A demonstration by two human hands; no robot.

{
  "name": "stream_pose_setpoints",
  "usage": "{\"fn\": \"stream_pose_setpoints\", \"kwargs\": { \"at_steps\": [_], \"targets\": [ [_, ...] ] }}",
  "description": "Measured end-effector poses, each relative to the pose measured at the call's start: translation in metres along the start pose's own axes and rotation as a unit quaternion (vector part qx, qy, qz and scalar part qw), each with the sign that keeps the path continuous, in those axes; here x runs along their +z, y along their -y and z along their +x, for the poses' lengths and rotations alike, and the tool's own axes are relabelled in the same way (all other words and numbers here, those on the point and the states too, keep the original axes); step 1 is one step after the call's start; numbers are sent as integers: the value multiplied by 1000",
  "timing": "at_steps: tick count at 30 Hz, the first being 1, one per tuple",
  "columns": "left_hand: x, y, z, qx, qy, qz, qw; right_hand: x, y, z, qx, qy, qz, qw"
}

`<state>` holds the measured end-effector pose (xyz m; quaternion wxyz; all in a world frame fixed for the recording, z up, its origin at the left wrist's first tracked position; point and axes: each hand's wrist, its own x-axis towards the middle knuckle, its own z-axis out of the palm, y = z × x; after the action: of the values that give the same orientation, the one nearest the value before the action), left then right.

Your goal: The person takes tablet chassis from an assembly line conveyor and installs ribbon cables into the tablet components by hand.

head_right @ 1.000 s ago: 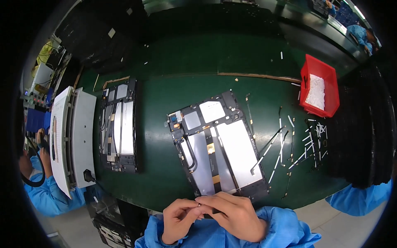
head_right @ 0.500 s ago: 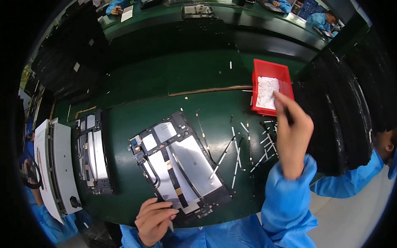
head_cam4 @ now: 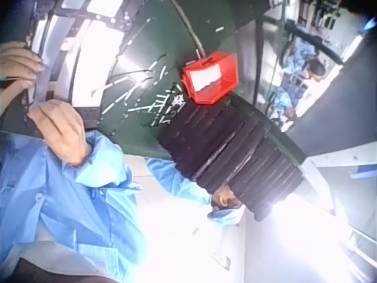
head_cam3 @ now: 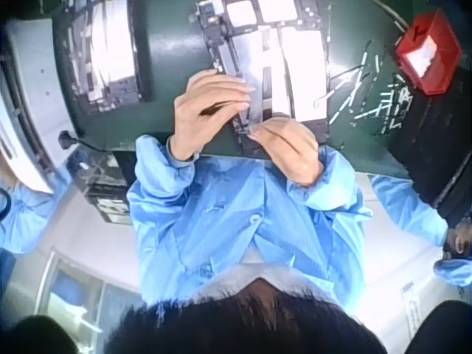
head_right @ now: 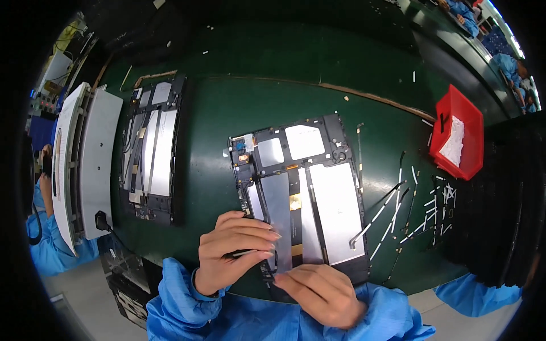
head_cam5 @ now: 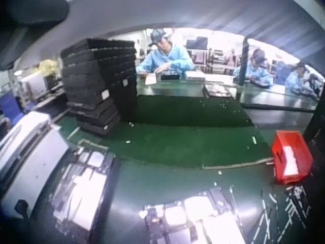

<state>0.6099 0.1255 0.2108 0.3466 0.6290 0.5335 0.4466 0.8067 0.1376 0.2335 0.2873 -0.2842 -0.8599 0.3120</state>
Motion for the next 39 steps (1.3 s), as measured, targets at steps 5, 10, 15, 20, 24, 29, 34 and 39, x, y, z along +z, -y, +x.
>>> {"fn": "stream_pose_setpoints", "kwargs": {
  "at_steps": [5,10,15,20,24,29,34,39],
  "targets": [
    [-2,3,-2,8,-5,-13,1000,1,-4,-2,18,35,-64,997],
    [1,6,1,6,3,-14,1000,0,-7,-2,27,57,-83,995],
    [-1,2,3,15,3,-2,1000,2,-5,-1,-10,54,-109,993],
    [-3,-3,19,63,-1,91,994,-2,-9,1,-24,74,-94,992],
    [2,7,33,68,9,121,990,-1,-9,-3,-15,73,-93,993],
    [5,14,34,66,7,114,991,-1,-7,-2,4,74,-97,993],
    [4,14,35,65,11,110,992,-1,-7,1,3,68,-96,993],
    [5,15,34,64,8,105,992,-1,-7,0,2,77,-95,993]
  ]
}}
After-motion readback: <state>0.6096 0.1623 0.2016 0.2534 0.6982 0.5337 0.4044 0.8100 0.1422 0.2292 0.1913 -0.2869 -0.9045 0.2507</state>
